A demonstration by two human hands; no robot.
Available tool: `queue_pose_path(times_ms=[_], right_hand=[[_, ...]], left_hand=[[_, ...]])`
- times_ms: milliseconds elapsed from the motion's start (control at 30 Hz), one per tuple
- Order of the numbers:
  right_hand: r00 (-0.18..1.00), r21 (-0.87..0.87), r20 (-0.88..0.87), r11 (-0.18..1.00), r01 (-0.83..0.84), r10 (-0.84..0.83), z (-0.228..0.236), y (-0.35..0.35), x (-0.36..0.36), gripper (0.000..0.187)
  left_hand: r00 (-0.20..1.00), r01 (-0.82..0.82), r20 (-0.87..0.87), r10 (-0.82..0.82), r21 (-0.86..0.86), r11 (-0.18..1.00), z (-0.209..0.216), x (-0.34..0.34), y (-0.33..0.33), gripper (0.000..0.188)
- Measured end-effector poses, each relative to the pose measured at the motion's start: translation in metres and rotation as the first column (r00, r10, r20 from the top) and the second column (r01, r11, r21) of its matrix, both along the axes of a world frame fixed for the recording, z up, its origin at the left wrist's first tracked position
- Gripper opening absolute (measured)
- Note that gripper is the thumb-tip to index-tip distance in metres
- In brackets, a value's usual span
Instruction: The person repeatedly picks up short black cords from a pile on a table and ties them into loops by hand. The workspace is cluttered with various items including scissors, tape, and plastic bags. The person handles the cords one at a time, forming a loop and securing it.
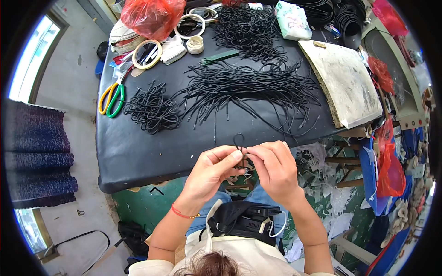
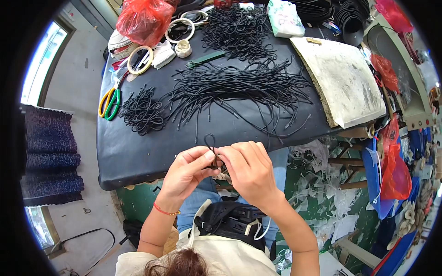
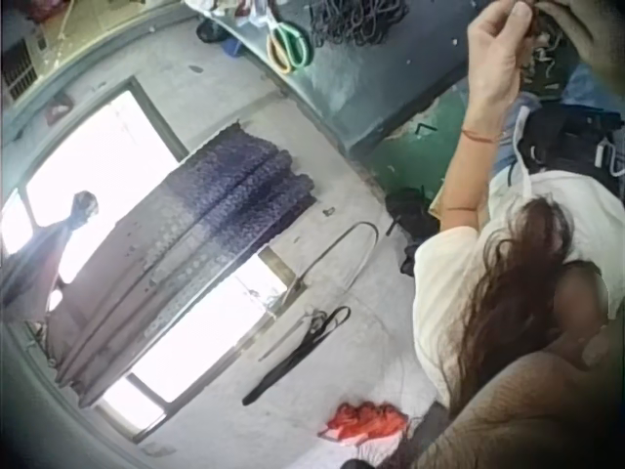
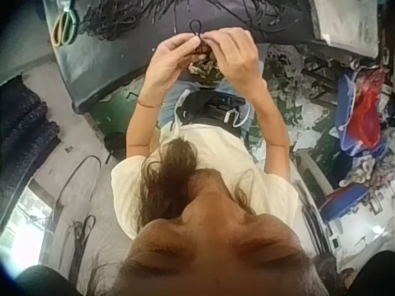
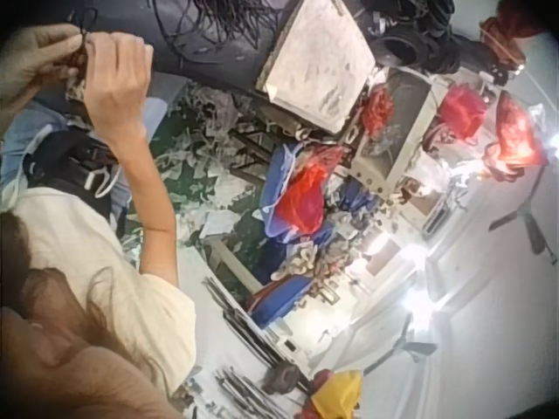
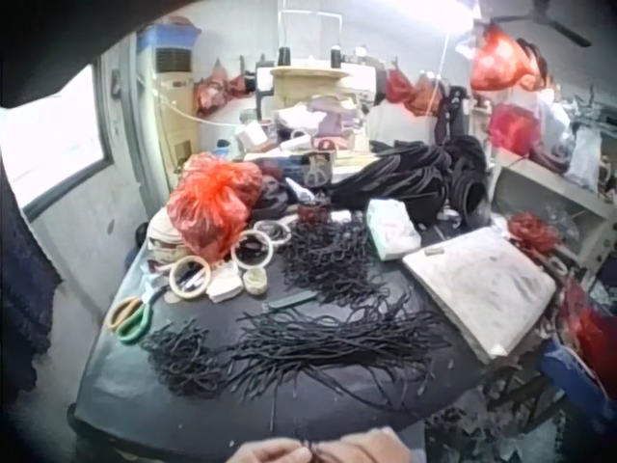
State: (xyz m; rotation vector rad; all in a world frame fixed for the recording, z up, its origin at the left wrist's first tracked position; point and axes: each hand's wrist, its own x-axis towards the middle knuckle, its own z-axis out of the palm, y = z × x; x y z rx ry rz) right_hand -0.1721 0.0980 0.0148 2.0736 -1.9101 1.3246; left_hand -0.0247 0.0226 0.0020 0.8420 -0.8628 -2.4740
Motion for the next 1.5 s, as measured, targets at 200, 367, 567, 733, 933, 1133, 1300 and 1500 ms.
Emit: queue_pose_path(times_ms=[200,367,567,733,933,1133,1300,1500], right_hand=[[0.997,0.040,0.071,0.999,-0.022,0.019,-0.002,0.004,-0.003,0.020],[0.998,0.096,0.069,0.995,-0.016,0.009,0.001,0.007,-0.009,0.021],[0.994,0.171,-0.076,0.983,-0.068,0.081,0.012,0.010,-0.008,0.024],[0.990,0.126,-0.097,0.988,-0.090,0.103,0.008,0.004,-0.005,0.026],[0.981,0.170,-0.154,0.981,-0.092,0.118,0.003,0.006,0.000,0.029],[0.989,0.208,-0.116,0.976,-0.064,0.090,0.005,0.009,-0.003,0.026],[0.995,0.212,0.078,0.974,-0.079,0.064,0.006,0.004,-0.002,0.018],[0.983,0.200,0.181,0.978,-0.064,0.028,0.003,0.001,0.001,0.011]], left_hand=[[0.999,0.016,0.047,-0.008,-0.185,0.983,0.000,-0.003,0.004,0.017],[0.991,0.025,0.130,0.018,-0.326,0.945,0.003,0.000,0.003,0.016],[0.989,0.072,0.150,-0.017,-0.367,0.927,0.004,0.002,-0.001,0.017],[0.991,0.049,0.134,-0.003,-0.341,0.939,0.001,0.002,0.002,0.014],[0.977,0.076,0.211,0.020,-0.436,0.897,-0.001,0.006,0.002,0.017],[0.924,0.121,0.355,0.142,-0.624,0.772,-0.002,0.011,-0.002,0.016],[0.935,0.141,0.338,0.106,-0.629,0.764,-0.002,0.010,-0.005,0.017],[0.972,0.125,0.235,-0.018,-0.445,0.887,0.004,0.007,-0.004,0.017]])
